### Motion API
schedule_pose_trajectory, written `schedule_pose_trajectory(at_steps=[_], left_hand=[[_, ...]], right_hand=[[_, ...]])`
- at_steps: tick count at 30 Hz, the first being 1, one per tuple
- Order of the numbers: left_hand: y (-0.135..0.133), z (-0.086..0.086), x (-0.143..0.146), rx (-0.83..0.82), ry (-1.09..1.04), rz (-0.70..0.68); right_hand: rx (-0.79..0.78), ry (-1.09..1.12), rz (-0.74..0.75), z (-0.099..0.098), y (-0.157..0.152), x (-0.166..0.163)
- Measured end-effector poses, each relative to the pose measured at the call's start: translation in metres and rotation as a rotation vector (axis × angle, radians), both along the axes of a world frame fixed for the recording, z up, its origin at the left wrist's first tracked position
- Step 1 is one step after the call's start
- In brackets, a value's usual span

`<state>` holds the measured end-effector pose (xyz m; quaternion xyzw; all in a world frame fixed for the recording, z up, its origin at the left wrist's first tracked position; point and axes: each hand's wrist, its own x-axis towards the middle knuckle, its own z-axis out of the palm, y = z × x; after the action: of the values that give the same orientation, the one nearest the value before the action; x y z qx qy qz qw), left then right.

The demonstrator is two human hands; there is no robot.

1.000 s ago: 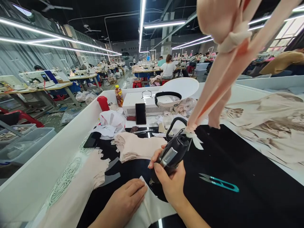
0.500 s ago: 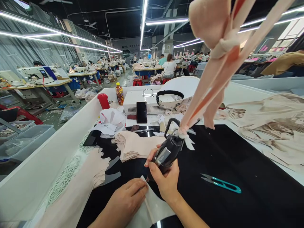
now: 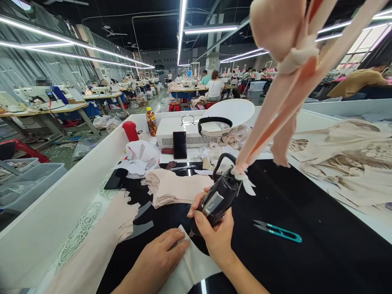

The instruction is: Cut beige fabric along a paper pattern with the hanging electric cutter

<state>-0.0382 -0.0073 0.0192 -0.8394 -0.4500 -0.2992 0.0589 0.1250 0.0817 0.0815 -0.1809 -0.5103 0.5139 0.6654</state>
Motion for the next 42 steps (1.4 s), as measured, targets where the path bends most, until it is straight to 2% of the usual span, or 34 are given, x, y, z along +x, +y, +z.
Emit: schedule_pose_trajectory(at_steps=[16,24,28,32,42], left_hand=[[-0.002,-0.001,-0.003,-0.058,0.003,0.000],[-0.001,0.013,-0.003,0.001,0.073,-0.016],[-0.001,0.018,0.004,-0.092,0.009,-0.044],[-0.001,0.016,0.007,-0.172,-0.014,-0.064],[-0.003,0.011,0.004,-0.114,0.012,-0.074]], right_hand=[[-0.031,0.006,-0.014,0.002,-0.008,-0.001],[-0.028,0.023,-0.046,0.006,-0.008,0.013],[-0.031,0.003,-0.054,0.004,-0.010,0.017],[-0.037,0.003,-0.044,0.003,-0.010,0.016],[-0.039,0.022,-0.003,0.000,-0.015,0.009]])
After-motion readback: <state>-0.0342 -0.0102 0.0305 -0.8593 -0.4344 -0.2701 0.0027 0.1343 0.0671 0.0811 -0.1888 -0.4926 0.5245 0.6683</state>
